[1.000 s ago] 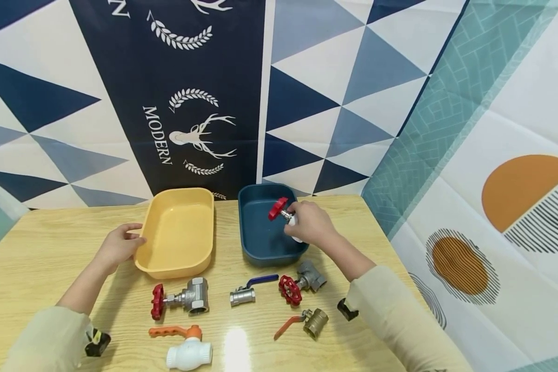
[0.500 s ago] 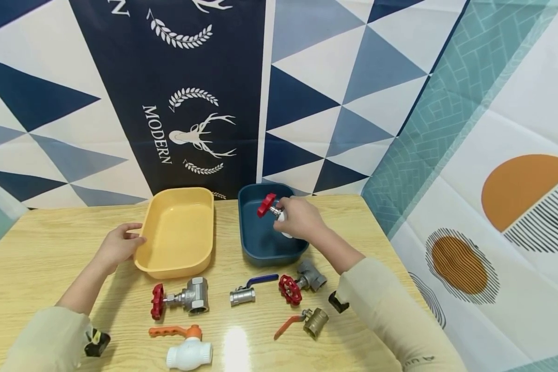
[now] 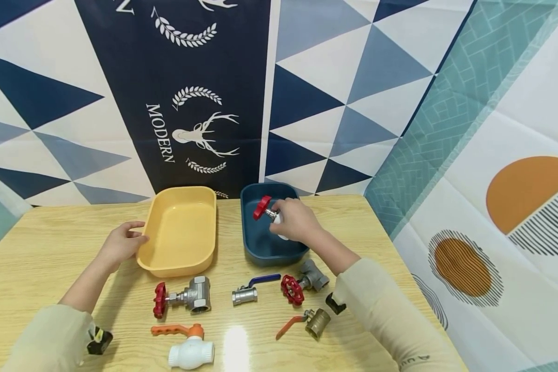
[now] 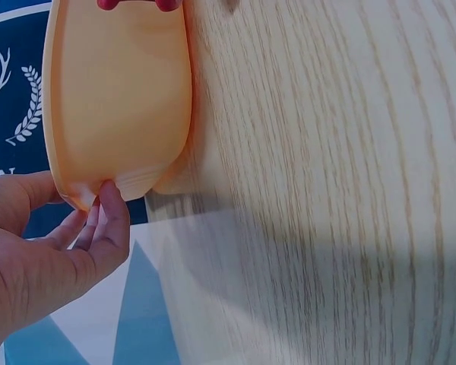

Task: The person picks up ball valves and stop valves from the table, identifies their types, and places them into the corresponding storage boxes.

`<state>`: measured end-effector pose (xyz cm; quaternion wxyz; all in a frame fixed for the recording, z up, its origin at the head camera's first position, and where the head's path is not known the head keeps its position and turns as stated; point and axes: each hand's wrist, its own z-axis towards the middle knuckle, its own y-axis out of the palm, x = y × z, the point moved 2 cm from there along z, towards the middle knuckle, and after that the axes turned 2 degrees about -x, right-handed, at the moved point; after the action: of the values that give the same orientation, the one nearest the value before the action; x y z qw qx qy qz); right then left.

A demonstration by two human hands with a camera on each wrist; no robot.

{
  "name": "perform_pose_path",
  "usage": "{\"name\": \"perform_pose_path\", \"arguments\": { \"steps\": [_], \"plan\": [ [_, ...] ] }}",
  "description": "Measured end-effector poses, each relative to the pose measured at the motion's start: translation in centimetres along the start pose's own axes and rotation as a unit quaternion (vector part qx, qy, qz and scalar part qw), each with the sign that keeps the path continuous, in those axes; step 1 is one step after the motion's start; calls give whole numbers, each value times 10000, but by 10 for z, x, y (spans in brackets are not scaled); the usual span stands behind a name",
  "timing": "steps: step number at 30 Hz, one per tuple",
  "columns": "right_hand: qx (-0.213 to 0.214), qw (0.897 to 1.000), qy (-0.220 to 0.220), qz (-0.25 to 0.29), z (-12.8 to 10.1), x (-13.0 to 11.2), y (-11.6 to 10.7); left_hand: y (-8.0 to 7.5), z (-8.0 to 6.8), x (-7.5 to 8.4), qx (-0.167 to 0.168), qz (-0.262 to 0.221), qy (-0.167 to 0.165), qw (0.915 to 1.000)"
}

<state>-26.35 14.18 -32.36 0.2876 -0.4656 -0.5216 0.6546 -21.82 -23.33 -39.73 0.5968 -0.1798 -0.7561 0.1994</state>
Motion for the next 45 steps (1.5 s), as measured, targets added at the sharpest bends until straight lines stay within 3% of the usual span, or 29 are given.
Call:
{"name": "perform_pose_path", "arguments": {
  "steps": [25, 45],
  "plan": [
    [-36, 9990, -455, -15, 12, -14, 4, 1, -1, 0, -54, -70, 17, 10000],
    [-128, 9982, -580, 17, 25, -25, 12, 2, 1, -3, 22, 18, -3, 10000]
  ]
}}
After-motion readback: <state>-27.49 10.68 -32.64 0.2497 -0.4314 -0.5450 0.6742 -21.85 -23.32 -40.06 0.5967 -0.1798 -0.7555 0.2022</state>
